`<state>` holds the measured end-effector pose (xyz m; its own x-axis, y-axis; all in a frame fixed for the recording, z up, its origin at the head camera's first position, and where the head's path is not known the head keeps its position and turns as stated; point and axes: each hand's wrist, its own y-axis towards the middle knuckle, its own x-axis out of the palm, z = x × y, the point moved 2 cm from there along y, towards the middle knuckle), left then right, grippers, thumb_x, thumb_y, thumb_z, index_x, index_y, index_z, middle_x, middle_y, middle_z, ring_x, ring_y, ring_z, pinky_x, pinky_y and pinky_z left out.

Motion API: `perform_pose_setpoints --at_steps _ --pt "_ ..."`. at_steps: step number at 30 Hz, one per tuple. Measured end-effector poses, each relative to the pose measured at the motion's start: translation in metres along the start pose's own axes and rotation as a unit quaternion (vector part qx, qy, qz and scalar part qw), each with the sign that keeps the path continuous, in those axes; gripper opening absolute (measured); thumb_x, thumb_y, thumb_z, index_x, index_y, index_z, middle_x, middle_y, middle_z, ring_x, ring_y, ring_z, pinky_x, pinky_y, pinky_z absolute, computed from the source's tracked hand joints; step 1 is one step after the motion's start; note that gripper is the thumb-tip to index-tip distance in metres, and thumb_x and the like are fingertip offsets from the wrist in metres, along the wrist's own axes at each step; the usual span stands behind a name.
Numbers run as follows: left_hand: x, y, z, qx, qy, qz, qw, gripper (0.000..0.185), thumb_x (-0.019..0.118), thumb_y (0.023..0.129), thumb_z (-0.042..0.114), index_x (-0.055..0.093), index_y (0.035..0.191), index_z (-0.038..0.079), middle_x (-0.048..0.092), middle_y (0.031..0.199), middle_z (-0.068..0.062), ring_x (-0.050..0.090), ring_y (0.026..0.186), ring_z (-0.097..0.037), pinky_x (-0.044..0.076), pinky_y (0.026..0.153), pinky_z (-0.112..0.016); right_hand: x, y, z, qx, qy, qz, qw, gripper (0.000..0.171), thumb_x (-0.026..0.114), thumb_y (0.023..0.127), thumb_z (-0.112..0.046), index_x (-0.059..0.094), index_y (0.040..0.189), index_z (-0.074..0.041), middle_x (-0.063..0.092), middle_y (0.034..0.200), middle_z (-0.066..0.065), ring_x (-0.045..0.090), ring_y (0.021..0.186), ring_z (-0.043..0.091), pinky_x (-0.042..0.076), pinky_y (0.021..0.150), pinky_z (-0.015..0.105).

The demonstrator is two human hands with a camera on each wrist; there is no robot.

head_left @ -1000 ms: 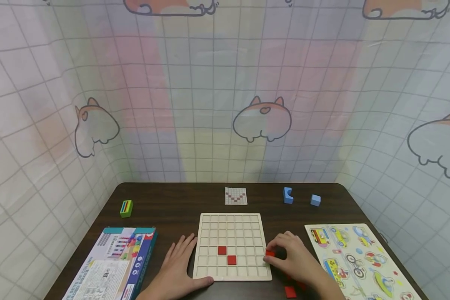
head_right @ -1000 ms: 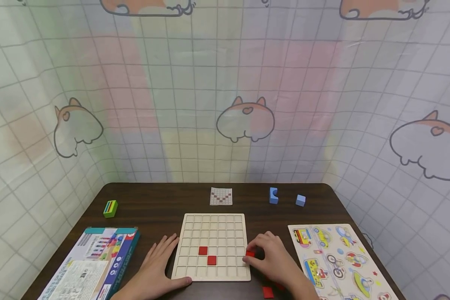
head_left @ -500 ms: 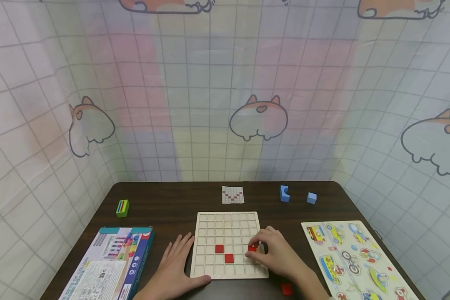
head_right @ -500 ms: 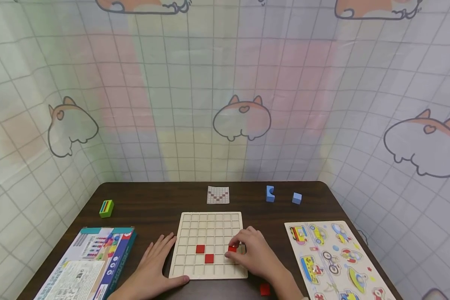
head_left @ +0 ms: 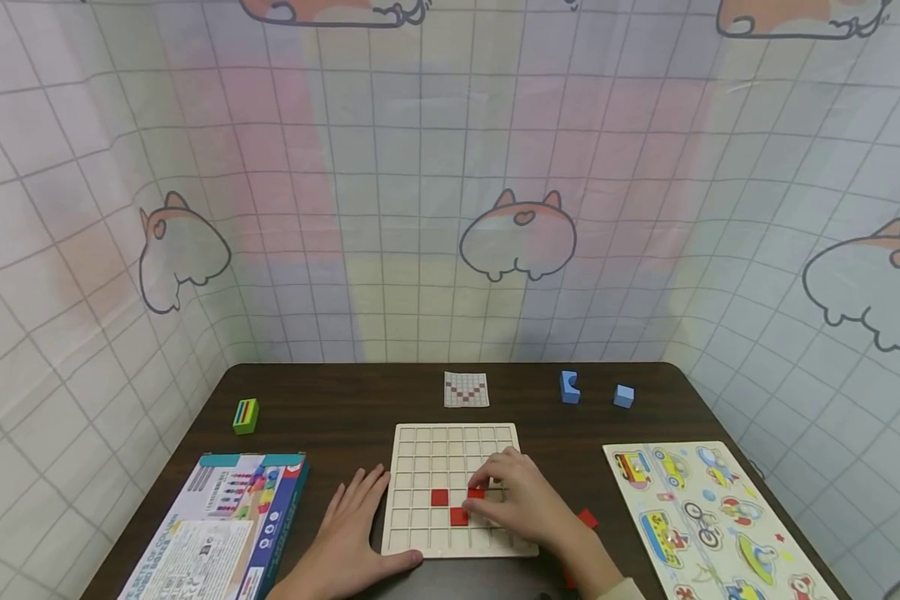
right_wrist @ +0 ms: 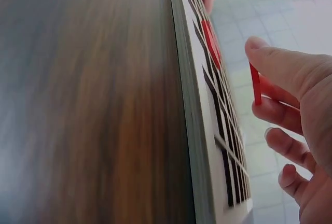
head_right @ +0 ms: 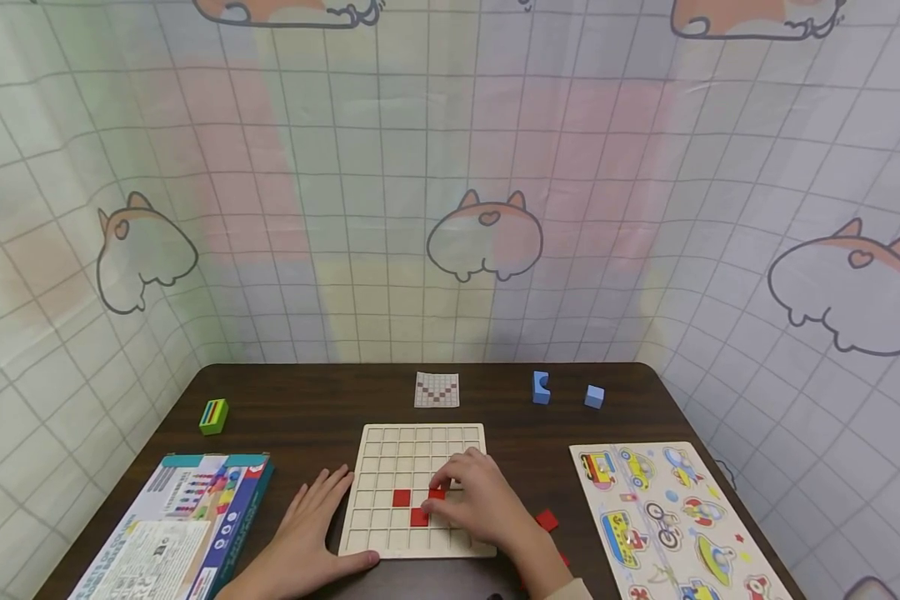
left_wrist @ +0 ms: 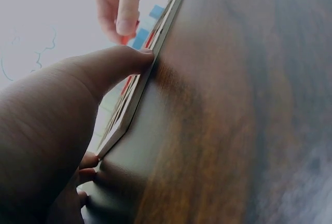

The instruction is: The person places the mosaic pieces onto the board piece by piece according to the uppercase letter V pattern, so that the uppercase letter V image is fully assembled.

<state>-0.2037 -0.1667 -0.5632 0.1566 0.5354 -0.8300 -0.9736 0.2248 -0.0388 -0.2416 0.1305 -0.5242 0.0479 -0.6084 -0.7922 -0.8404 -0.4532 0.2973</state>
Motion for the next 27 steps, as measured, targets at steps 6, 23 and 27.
perform_pose_setpoints --at_steps 6,23,27 --pt "-0.001 0.0 0.001 -0.002 0.001 0.0 1.0 0.134 0.076 0.074 0.095 0.033 0.176 0.02 0.029 0.185 -0.006 0.015 0.175 -0.04 0.009 0.137 -0.074 0.012 0.013 -0.008 -0.029 -0.006 0.006 1.0 0.02 0.094 0.091 -0.037 0.082 0.101 -0.024 0.075 0.098 -0.014 0.06 0.097 0.012 0.052 0.095 0.037" --pt "-0.002 -0.001 0.003 0.006 -0.001 -0.002 1.0 0.134 0.076 0.075 0.094 0.033 0.176 0.018 0.029 0.184 -0.008 0.015 0.174 -0.043 0.008 0.137 -0.075 0.028 0.045 -0.027 -0.02 -0.031 -0.041 0.998 0.02 0.091 0.094 -0.044 0.083 0.104 -0.028 0.076 0.102 -0.017 0.056 0.097 0.009 0.052 0.092 0.035" --pt "-0.002 0.0 0.002 0.007 -0.001 0.0 1.0 0.134 0.076 0.075 0.094 0.033 0.176 0.017 0.029 0.185 -0.008 0.015 0.174 -0.042 0.008 0.137 -0.074 0.033 0.054 -0.031 -0.015 -0.037 -0.054 0.998 0.021 0.09 0.094 -0.046 0.083 0.104 -0.029 0.075 0.1 -0.018 0.054 0.095 0.006 0.05 0.089 0.032"
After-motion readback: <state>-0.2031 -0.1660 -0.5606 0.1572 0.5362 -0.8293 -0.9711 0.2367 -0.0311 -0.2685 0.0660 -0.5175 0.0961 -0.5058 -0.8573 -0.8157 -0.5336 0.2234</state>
